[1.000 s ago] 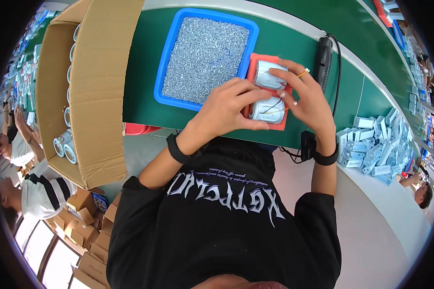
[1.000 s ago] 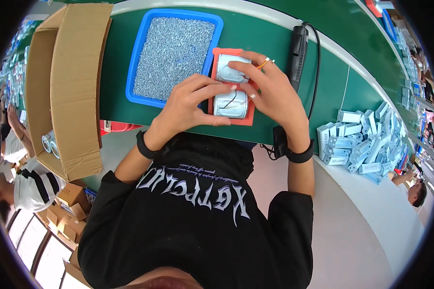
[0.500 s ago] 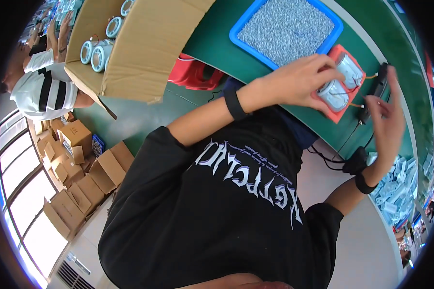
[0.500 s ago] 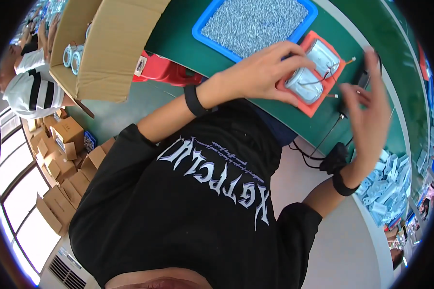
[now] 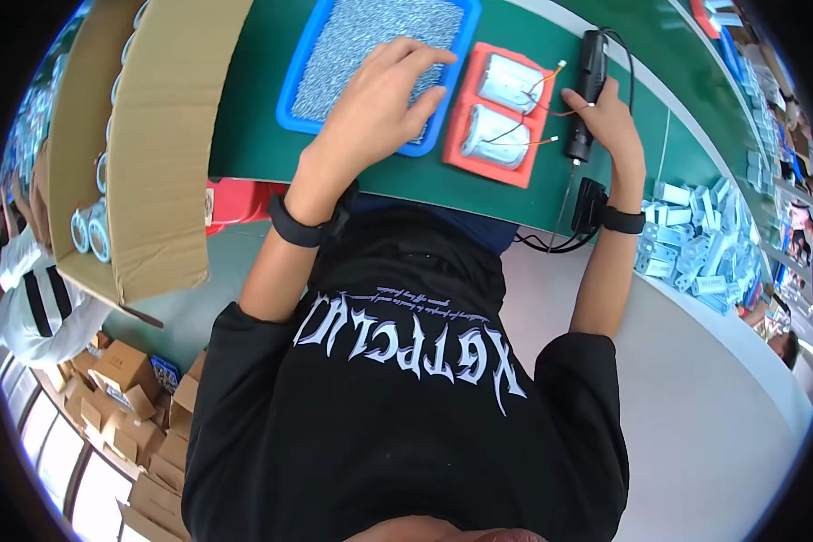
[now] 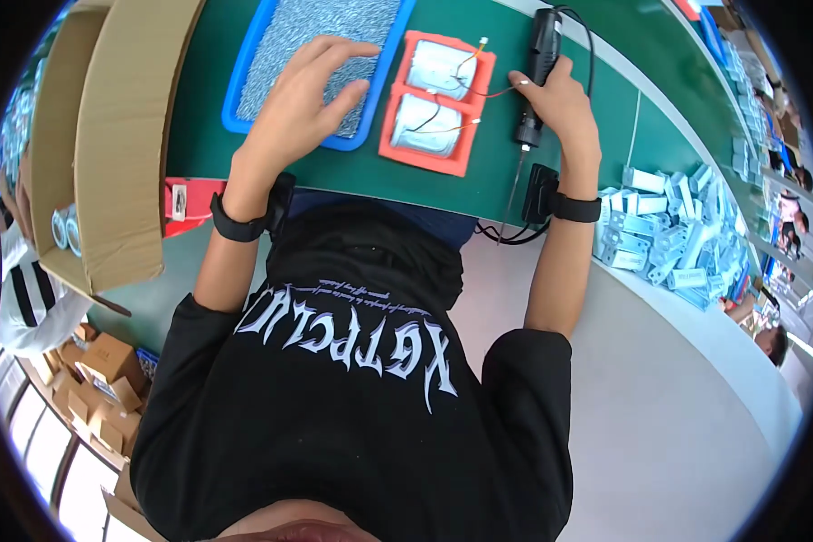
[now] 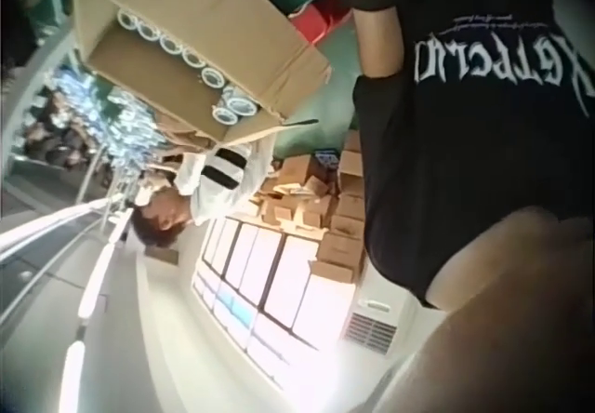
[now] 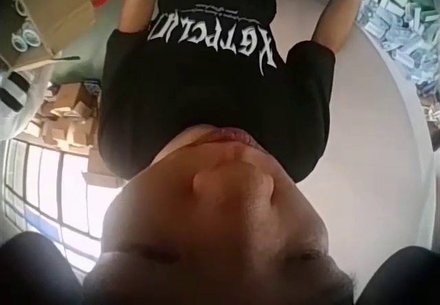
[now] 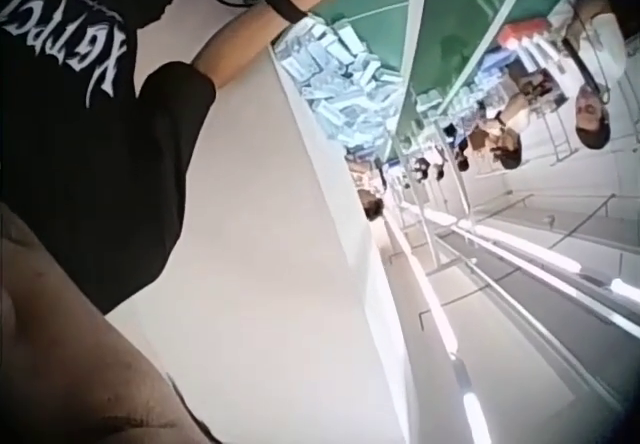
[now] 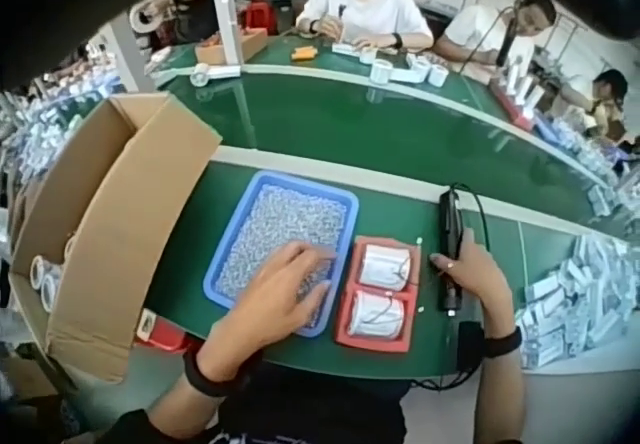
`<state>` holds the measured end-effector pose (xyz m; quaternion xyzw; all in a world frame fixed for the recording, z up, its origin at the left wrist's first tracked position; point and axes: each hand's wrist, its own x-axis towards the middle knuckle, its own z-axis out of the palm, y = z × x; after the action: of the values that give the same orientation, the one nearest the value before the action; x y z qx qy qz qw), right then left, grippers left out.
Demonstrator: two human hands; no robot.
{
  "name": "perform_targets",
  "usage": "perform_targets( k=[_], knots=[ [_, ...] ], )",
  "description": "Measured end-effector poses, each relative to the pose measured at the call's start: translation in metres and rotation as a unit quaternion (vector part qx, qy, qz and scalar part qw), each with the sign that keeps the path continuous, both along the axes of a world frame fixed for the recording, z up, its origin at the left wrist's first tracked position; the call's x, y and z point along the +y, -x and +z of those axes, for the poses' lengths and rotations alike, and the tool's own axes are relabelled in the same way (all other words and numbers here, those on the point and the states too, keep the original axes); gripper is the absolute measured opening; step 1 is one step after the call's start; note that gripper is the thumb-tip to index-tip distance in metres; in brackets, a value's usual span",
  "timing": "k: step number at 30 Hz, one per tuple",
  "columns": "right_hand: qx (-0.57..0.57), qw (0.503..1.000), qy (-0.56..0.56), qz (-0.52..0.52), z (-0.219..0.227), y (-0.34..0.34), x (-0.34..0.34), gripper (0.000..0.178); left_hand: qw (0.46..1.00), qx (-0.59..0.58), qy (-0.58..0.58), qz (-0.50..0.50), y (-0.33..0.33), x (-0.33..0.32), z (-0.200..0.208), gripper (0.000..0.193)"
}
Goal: The person places batteries into a holder, fits a plastic casing over them, and secures the assembly by picking up screws from a tray and driving them into the casing with a power screwdriver.
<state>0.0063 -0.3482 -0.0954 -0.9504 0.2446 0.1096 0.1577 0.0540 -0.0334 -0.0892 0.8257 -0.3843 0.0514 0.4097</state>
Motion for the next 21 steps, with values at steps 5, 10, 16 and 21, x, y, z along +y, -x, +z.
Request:
perform_targets(
  k=[5, 10, 16, 21],
  knots=[
    [-0.043, 0.998, -0.052, -0.016, 0.032, 0.041, -0.008, 0.061, 0.995, 0.075, 0.020, -0.061, -0.002, -0.023, 0.016, 0.033],
    [-0.094, 0.973, 0.182, -0.106, 0.041, 0.104, -0.046, 0.050, 0.998, 0.044, 0.009, -0.040, -0.002, -0.040, 0.018, 0.039],
    [0.065, 0.947, 0.205, -0.239, 0.025, 0.120, -0.096, 0.050, 0.992, 0.094, -0.018, -0.079, -0.014, -0.062, 0.016, 0.044],
    [0.163, 0.935, 0.205, -0.239, 0.025, 0.093, -0.090, 0.045, 0.993, 0.107, -0.037, -0.045, -0.022, -0.067, 0.017, 0.044]
  ],
)
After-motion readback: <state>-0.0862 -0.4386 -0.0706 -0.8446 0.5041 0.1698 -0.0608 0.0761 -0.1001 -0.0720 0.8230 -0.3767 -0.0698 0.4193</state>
